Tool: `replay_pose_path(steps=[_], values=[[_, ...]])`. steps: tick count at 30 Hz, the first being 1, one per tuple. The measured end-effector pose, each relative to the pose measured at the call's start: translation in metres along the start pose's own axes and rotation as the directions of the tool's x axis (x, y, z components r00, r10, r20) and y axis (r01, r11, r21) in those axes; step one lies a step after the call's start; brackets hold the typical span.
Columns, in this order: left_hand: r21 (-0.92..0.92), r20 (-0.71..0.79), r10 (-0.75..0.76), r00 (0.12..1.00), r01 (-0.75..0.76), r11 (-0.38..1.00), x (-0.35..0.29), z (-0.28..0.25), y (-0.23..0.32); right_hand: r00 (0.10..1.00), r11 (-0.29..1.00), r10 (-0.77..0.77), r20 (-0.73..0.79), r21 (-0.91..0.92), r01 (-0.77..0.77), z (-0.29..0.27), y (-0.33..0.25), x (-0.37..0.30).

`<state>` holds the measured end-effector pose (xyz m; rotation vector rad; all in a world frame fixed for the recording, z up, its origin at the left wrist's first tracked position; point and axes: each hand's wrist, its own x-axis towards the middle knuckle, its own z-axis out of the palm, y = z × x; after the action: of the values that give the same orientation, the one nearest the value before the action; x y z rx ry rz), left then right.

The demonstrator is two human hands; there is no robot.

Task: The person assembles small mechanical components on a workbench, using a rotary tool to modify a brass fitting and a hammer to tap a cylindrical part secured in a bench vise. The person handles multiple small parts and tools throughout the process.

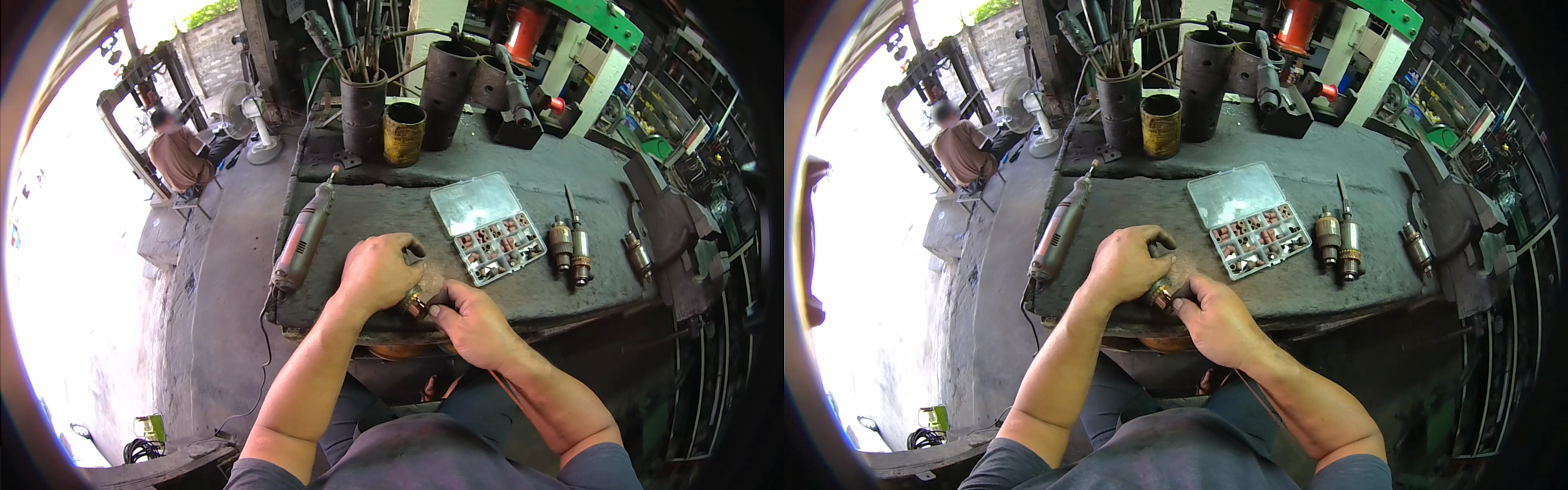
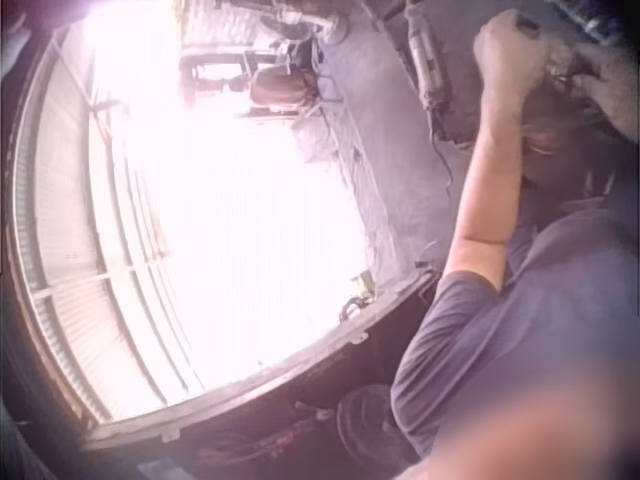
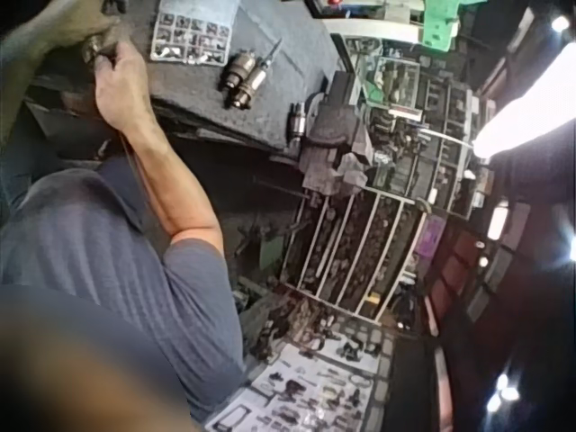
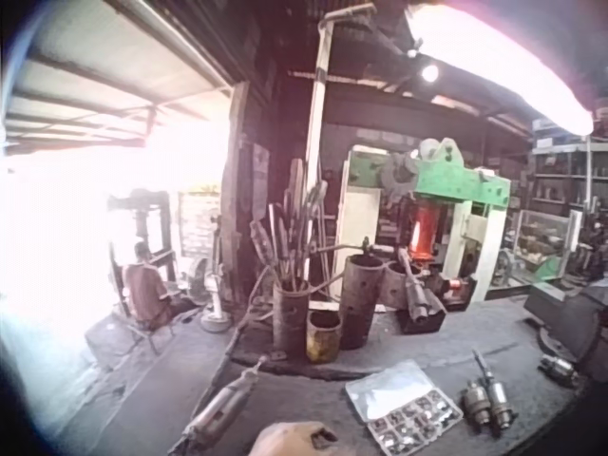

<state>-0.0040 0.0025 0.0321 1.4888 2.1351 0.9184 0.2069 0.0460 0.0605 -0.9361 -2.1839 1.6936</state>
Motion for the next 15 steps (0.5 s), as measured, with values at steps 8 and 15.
replay_pose_path(steps=[8,15], values=[[-0.03,-0.016,0.007,1.0,-0.008,1.0,-0.001,0.0016,-0.0011,1.0,0.995,-0.005,-0.026,-0.098,0.003,0.0017,0.0015,-0.0006],[-0.049,0.013,-0.005,1.0,0.006,0.999,-0.0038,-0.0033,-0.0009,0.995,0.972,0.096,0.001,-0.216,-0.094,0.0017,-0.0073,0.0003]])
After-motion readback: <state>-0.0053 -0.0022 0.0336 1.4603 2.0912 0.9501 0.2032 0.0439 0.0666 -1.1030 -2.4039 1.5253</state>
